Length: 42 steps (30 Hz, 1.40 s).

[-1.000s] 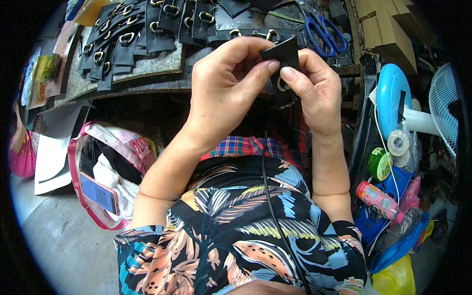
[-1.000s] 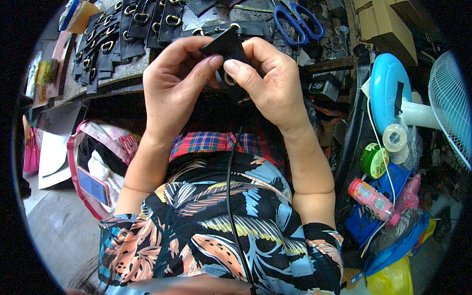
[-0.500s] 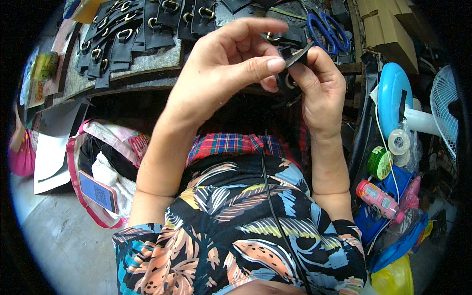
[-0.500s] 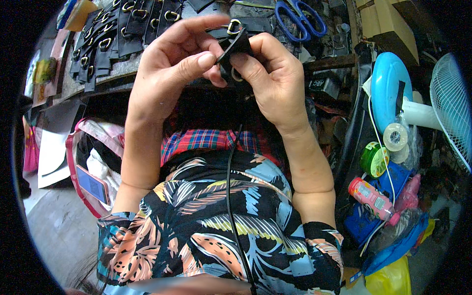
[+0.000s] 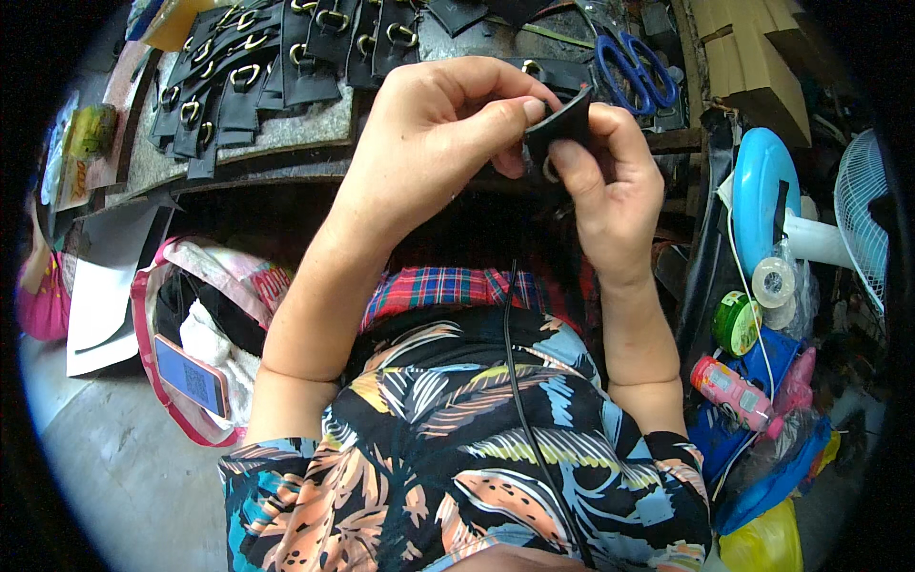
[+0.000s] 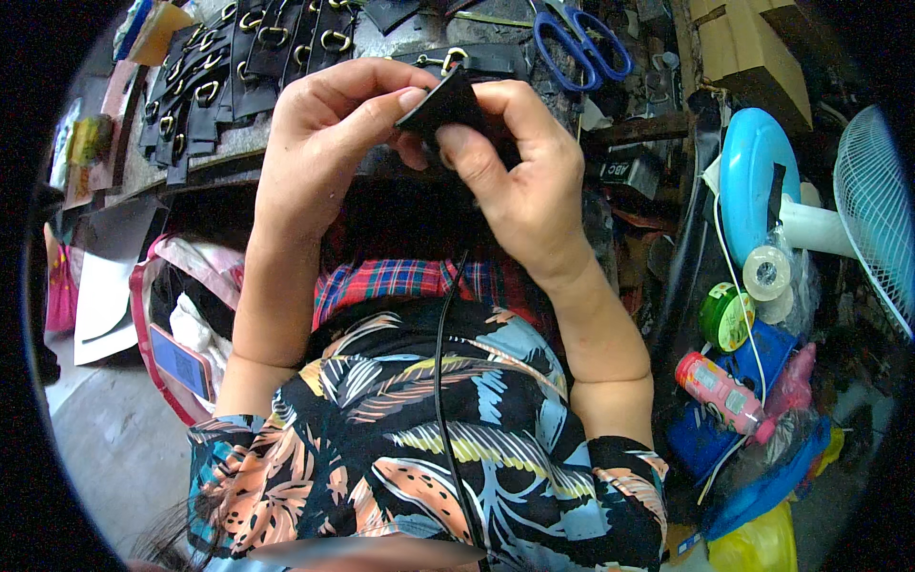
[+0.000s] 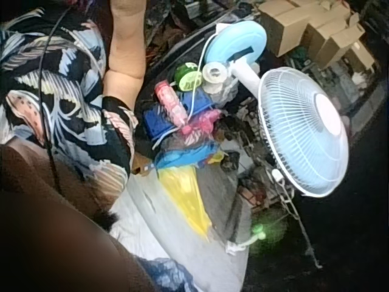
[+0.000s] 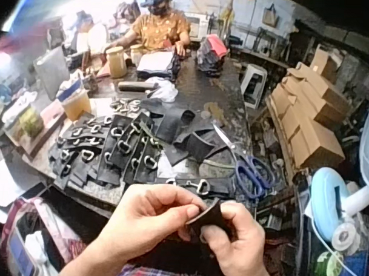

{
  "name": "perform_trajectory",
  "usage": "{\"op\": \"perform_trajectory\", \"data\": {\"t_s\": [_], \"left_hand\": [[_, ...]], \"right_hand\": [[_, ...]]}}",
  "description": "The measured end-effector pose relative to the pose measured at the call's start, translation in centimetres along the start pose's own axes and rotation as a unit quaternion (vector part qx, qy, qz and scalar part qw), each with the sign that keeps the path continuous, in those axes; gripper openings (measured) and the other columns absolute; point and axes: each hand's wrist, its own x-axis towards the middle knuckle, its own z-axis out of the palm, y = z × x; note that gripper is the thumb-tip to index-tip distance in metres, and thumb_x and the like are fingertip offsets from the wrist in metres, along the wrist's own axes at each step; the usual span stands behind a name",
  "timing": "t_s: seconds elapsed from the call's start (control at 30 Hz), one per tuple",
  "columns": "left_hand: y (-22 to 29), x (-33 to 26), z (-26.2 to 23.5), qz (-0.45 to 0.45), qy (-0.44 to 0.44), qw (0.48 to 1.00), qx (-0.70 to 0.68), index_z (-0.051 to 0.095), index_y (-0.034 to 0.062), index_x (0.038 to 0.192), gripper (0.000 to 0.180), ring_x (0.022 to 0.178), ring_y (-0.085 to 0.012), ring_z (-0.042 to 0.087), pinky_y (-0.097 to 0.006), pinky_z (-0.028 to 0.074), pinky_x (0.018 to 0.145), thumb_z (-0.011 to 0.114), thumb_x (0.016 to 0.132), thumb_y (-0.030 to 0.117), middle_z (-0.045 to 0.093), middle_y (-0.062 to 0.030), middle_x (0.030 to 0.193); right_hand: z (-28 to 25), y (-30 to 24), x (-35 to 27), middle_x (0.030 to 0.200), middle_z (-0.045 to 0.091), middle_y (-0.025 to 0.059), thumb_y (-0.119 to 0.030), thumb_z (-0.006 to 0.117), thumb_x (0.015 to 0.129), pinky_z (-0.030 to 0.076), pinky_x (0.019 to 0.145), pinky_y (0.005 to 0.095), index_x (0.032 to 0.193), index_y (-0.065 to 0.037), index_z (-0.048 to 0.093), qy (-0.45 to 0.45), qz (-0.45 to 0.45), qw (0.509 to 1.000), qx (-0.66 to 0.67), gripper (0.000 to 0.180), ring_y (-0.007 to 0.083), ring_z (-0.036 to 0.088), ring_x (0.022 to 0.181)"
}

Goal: The person assembles black leather straps with brass D-rings and buckles by hand, threading and securing the hardware. They then use scissors to trim excess strap material and place the finished pieces on the workbench.

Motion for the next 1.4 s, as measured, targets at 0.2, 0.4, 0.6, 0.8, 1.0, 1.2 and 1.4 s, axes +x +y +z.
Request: {"op": "perform_trajectory", "data": {"t_s": [0.2, 0.4, 0.6, 0.8, 1.0, 1.2, 1.4], "left_hand": [[0.2, -0.4, 0.2, 0.013, -0.022, 0.999, 0.044, 0.073, -0.0028, 0.112, 0.021, 0.082, -0.0059, 0.062, -0.022, 0.05, 0.072, 0.067, 0.101, 0.014, 0.069, -0.0011, 0.089], [-0.6, -1.6, 1.3, 0.053, -0.024, 0.998, 0.028, 0.062, 0.0008, 0.133, 0.031, 0.085, -0.0051, 0.059, -0.023, 0.049, 0.075, 0.064, 0.104, 0.013, 0.067, -0.0012, 0.093], [0.2, -2.1, 0.1, 0.036, -0.042, 0.976, 0.211, 0.072, -0.0009, 0.115, 0.019, 0.086, -0.0115, 0.065, -0.029, 0.052, 0.079, 0.066, 0.097, 0.002, 0.072, -0.0103, 0.093], [-0.8, -0.2, 0.8, 0.269, -0.001, 0.786, 0.556, 0.072, 0.0052, 0.102, 0.017, 0.088, -0.0321, 0.064, -0.039, 0.053, 0.076, 0.073, 0.085, 0.004, 0.067, -0.0104, 0.091], [-3.2, -1.0, 1.1, 0.302, 0.004, 0.826, 0.476, 0.072, 0.0072, 0.098, 0.03, 0.09, -0.0298, 0.059, -0.04, 0.052, 0.08, 0.085, 0.072, 0.009, 0.063, -0.0076, 0.095], [-4.2, -1.0, 1.0, 0.317, 0.042, 0.803, 0.503, 0.074, 0.0072, 0.103, 0.035, 0.09, -0.0285, 0.059, -0.039, 0.052, 0.081, 0.087, 0.07, 0.011, 0.065, -0.0064, 0.095], [-4.5, -0.5, 0.7, 0.335, 0.049, 0.811, 0.477, 0.071, 0.0073, 0.1, 0.037, 0.089, -0.0289, 0.059, -0.04, 0.052, 0.08, 0.088, 0.068, 0.012, 0.067, -0.0053, 0.094]], "right_hand": [[-0.8, -1.5, 0.1, 0.101, 0.068, 0.0017, -0.005, 0.075, 0.097, 0.051, 0.081, 0.0206, 0.116, -0.004, 0.064, 0.002, -0.004, 0.994, 0.105, 0.022, 0.0063, 0.063, 0.091], [-2.2, -1.5, 0.5, 0.091, 0.071, 0.0081, -0.008, 0.071, 0.098, 0.06, 0.06, 0.0255, 0.11, -0.004, 0.059, 0.054, 0.14, 0.963, 0.225, 0.017, 0.0134, 0.069, 0.064], [-3.2, -0.7, 0.7, 0.101, 0.071, 0.0052, -0.007, 0.069, 0.1, 0.057, 0.081, 0.0242, 0.122, -0.002, 0.061, -0.015, 0.1, 0.987, 0.122, 0.024, 0.0096, 0.068, 0.088], [-4.2, -0.9, 0.2, 0.097, 0.074, 0.0044, 0.0, 0.068, 0.098, 0.055, 0.079, 0.0242, 0.111, -0.002, 0.073, -0.02, 0.084, 0.988, -0.129, 0.015, 0.0076, 0.068, 0.086], [-5.3, 0.2, 1.0, 0.097, 0.075, 0.0073, 0.002, 0.069, 0.092, 0.055, 0.076, 0.0306, 0.118, -0.006, 0.074, 0.04, -0.079, 0.954, -0.285, 0.027, 0.0187, 0.071, 0.085], [-6.2, 0.4, 0.2, 0.099, 0.066, 0.0025, -0.011, 0.085, 0.075, 0.051, 0.079, 0.0357, 0.102, -0.014, 0.083, -0.042, -0.104, 0.898, -0.425, 0.027, 0.0229, 0.06, 0.091], [-5.2, 1.2, 0.2, 0.1, 0.066, 0.0032, -0.008, 0.086, 0.071, 0.051, 0.078, 0.0367, 0.101, -0.011, 0.081, -0.044, -0.119, 0.92, -0.371, 0.03, 0.0243, 0.059, 0.091]]}}
